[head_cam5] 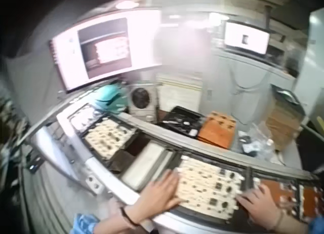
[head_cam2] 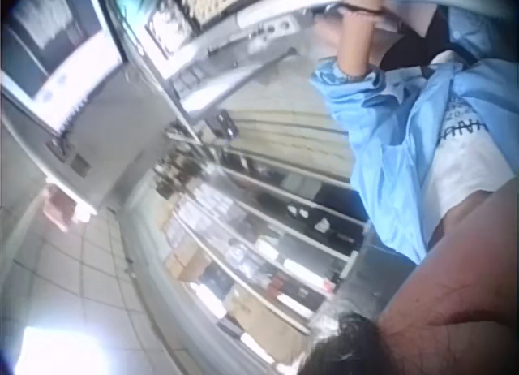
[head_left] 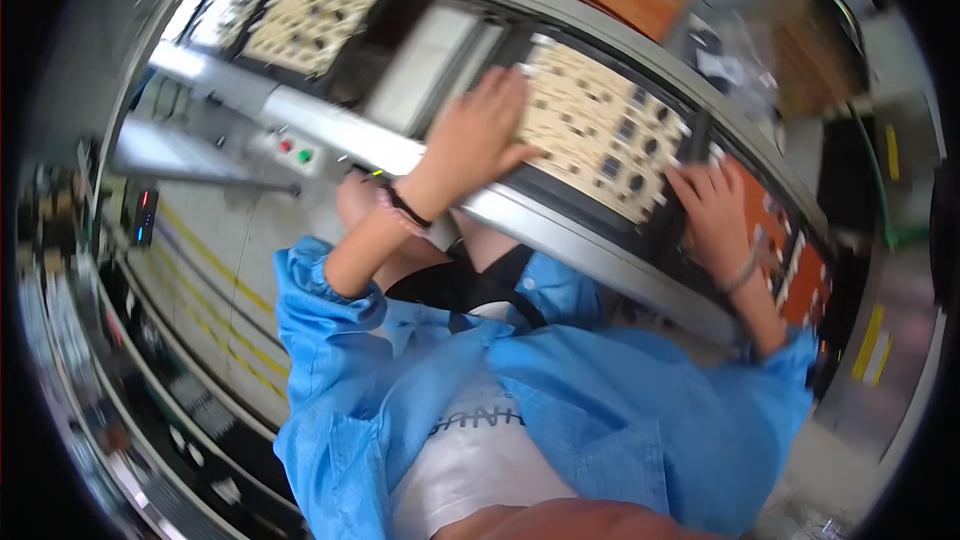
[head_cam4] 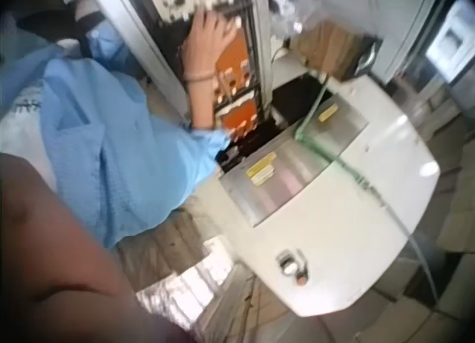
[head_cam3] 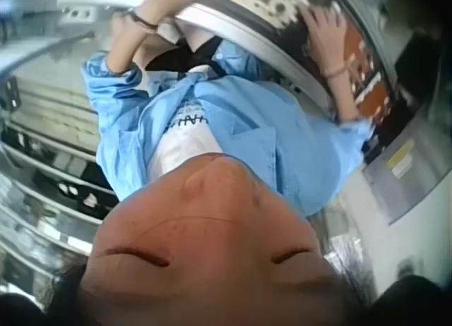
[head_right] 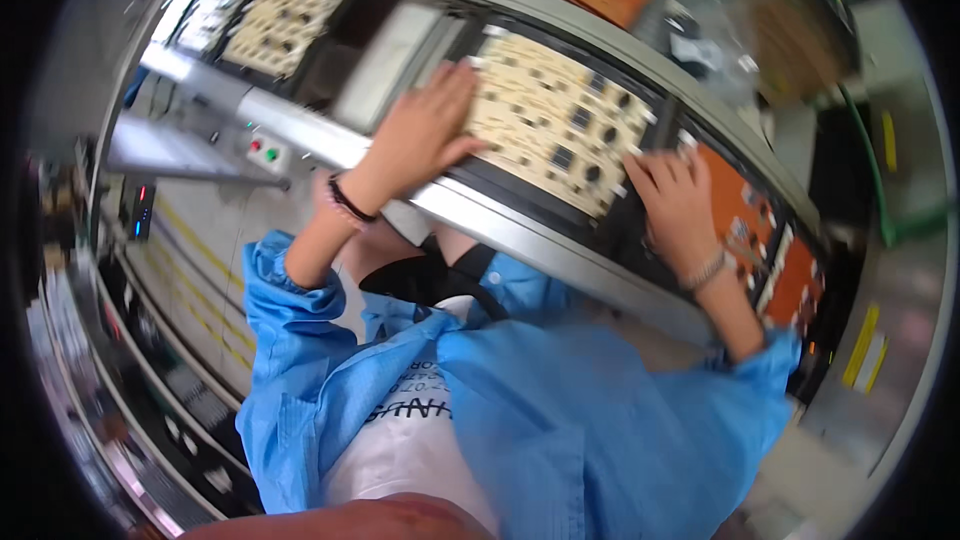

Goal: Inspecting and assembling electronic components onto printed circuit boards on a conveyor line.

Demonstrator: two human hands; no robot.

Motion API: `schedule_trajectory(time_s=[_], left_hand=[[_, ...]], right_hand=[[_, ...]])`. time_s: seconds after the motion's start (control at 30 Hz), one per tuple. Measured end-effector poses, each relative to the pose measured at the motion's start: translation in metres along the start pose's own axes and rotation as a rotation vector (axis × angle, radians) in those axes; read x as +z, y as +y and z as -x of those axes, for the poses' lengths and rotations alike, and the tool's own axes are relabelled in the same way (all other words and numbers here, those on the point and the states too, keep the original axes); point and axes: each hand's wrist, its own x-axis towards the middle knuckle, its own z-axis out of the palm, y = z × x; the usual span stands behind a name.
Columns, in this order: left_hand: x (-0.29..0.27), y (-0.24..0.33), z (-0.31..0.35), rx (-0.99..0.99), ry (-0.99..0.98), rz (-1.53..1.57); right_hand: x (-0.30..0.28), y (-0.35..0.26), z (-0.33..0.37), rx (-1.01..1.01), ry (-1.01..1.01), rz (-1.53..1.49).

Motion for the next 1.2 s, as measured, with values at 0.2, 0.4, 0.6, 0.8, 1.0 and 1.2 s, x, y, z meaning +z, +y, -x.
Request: schedule_trajectory(time_s=[0.2,0.4,0.6,0.8,1.0,1.2], left_hand=[[0.001,0.004,0.027,0.010,0.120,0.135],[0.013,0.026,0.025,-0.156,0.019,0.015],[0.030,0.093,-0.001,0.187,0.163,0.061],[0.033,0.107,-0.011,0.183,-0.016,0.273],[0.000,0.110,-0.015,0.254,-0.067,0.017],[-0.002,0.115,-0.025,0.296,-0.104,-0.074]], right_hand=[[0.013,-0.023,0.018,-0.025,-0.031,0.015],[-0.011,0.004,-0.031,-0.057,-0.057,-0.200],[0.024,-0.002,-0.052,-0.085,0.034,0.036],[0.013,0.021,-0.075,-0.183,-0.025,-0.283],[-0.011,0.017,-0.105,-0.024,-0.020,-0.086],[0.016,0.018,-0.104,0.029,-0.051,0.140]])
